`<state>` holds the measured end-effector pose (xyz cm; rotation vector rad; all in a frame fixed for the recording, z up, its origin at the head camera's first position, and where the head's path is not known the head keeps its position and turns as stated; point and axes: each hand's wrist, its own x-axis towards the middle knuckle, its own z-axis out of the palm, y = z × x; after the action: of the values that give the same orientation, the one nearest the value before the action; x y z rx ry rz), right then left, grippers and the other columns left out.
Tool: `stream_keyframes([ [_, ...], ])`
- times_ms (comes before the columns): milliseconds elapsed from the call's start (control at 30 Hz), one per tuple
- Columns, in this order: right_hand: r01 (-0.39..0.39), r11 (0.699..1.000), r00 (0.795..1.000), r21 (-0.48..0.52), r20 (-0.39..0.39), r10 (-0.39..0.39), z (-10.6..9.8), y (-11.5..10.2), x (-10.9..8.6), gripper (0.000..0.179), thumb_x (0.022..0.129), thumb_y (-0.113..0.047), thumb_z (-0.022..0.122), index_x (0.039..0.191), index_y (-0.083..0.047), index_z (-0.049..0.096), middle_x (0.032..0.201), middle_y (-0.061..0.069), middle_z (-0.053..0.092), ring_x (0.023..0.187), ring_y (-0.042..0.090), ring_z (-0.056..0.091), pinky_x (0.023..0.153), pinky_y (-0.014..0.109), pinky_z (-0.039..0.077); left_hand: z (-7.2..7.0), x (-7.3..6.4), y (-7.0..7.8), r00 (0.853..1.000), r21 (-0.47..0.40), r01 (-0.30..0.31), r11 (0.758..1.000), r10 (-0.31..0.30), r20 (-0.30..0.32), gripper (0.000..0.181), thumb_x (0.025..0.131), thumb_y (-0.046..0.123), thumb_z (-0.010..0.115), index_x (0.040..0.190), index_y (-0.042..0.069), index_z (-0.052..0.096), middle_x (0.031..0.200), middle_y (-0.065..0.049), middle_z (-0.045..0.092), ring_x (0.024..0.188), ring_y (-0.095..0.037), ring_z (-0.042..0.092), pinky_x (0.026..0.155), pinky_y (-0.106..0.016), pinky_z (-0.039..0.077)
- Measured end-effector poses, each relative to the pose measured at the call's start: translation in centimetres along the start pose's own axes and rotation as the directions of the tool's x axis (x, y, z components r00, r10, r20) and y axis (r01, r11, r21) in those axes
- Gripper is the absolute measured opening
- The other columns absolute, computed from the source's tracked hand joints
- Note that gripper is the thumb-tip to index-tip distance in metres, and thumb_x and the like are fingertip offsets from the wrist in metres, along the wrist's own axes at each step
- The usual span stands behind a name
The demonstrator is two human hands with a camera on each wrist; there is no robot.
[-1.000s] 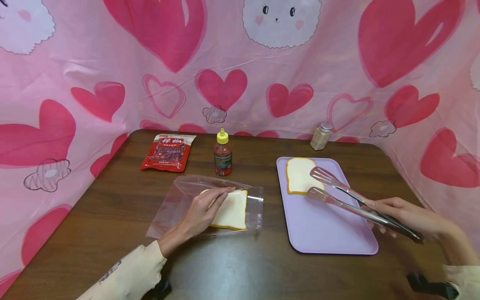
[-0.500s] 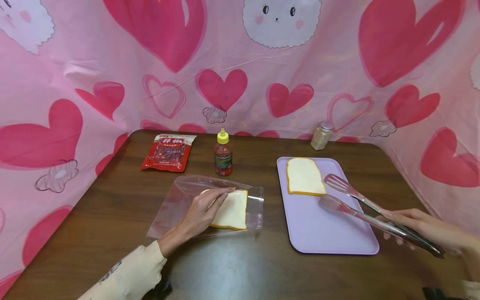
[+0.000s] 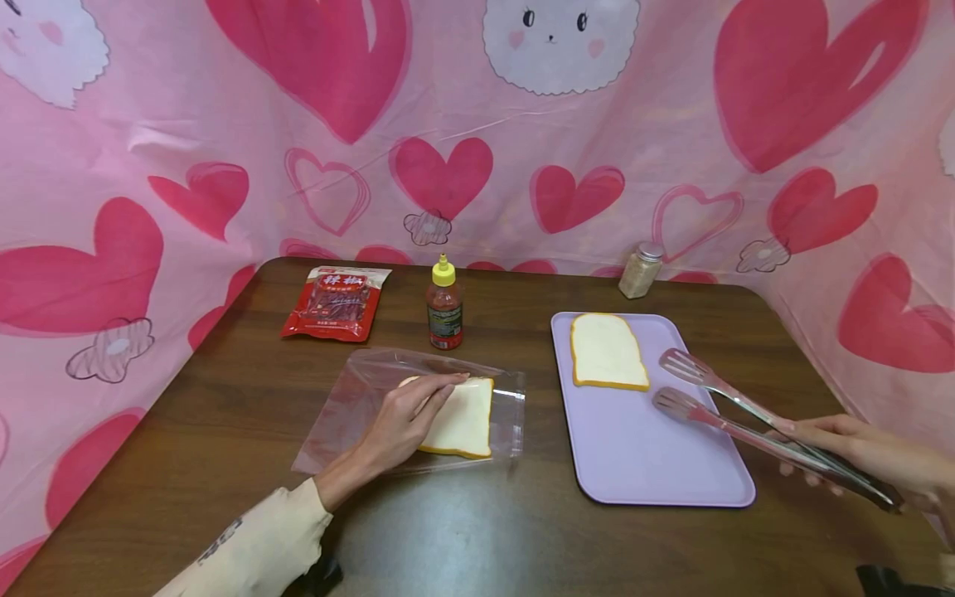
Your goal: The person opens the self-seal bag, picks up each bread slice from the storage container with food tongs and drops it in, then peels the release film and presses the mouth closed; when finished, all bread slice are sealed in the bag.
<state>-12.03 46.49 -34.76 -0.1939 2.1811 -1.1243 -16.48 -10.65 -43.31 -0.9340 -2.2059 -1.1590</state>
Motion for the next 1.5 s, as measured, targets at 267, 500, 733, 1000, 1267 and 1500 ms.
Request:
stream_keyframes([
  [267,0.042,0.998,0.999,0.044,0.019,-0.043,-0.1,0.2,1.2,0.049,0.117,-0.022,0.027,0.123,0.009,0.065,0.097,0.001,0.074,0.078,0.010,0.068,0.063,0.026,0.061,0.0,0.0,-0.2,1.000,0.000,-0.004,1.000,0.004,0.009,0.027,0.097,-0.006,0.068,0.121,0.003,0.076,0.122,-0.010,0.079,0.112,-0.028,0.075,0.095,-0.047,0.060],
  [500,0.072,0.995,0.996,0.065,0.046,-0.075,-0.2,0.2,2.3,0.049,0.117,-0.020,0.027,0.125,0.010,0.064,0.101,0.002,0.075,0.081,0.011,0.069,0.065,0.026,0.061,-0.1,0.0,-0.2,1.000,-0.001,0.004,1.000,-0.004,0.020,0.026,0.098,-0.006,0.068,0.121,0.002,0.076,0.123,-0.011,0.079,0.113,-0.027,0.075,0.096,-0.046,0.060],
  [733,0.077,0.992,0.994,0.103,0.072,-0.084,-0.1,0.3,3.2,0.047,0.117,-0.020,0.028,0.132,0.013,0.058,0.104,0.004,0.074,0.084,0.013,0.068,0.069,0.027,0.061,-0.1,0.0,-0.1,1.000,-0.015,0.012,1.000,-0.012,0.029,0.025,0.099,-0.004,0.067,0.122,0.002,0.075,0.124,-0.011,0.078,0.114,-0.027,0.075,0.097,-0.047,0.060],
  [1000,0.096,0.991,0.993,0.093,0.063,-0.102,0.1,0.5,4.1,0.043,0.116,-0.018,0.031,0.138,0.005,0.060,0.103,0.002,0.072,0.086,0.015,0.068,0.072,0.026,0.061,0.0,0.1,-0.1,0.999,-0.017,0.016,1.000,-0.015,0.034,0.026,0.100,-0.004,0.067,0.123,0.002,0.075,0.124,-0.011,0.078,0.114,-0.027,0.075,0.097,-0.046,0.060],
  [1267,0.089,0.994,0.995,0.060,0.042,-0.092,0.3,-0.1,5.0,0.045,0.116,-0.022,0.032,0.133,0.013,0.055,0.093,0.000,0.069,0.079,0.017,0.066,0.069,0.027,0.059,0.0,0.1,0.0,0.999,-0.017,0.030,0.999,-0.030,0.043,0.025,0.101,-0.001,0.066,0.123,0.003,0.075,0.125,-0.010,0.078,0.116,-0.027,0.075,0.099,-0.046,0.060],
  [1500,0.092,0.994,0.996,0.056,0.017,-0.093,0.9,-0.7,5.6,0.047,0.116,-0.023,0.035,0.133,0.019,0.050,0.087,0.000,0.067,0.074,0.012,0.064,0.064,0.026,0.058,0.0,0.1,0.0,0.998,-0.010,0.035,0.999,-0.034,0.043,0.025,0.101,0.000,0.066,0.124,0.003,0.075,0.125,-0.010,0.078,0.116,-0.027,0.075,0.099,-0.046,0.059],
])
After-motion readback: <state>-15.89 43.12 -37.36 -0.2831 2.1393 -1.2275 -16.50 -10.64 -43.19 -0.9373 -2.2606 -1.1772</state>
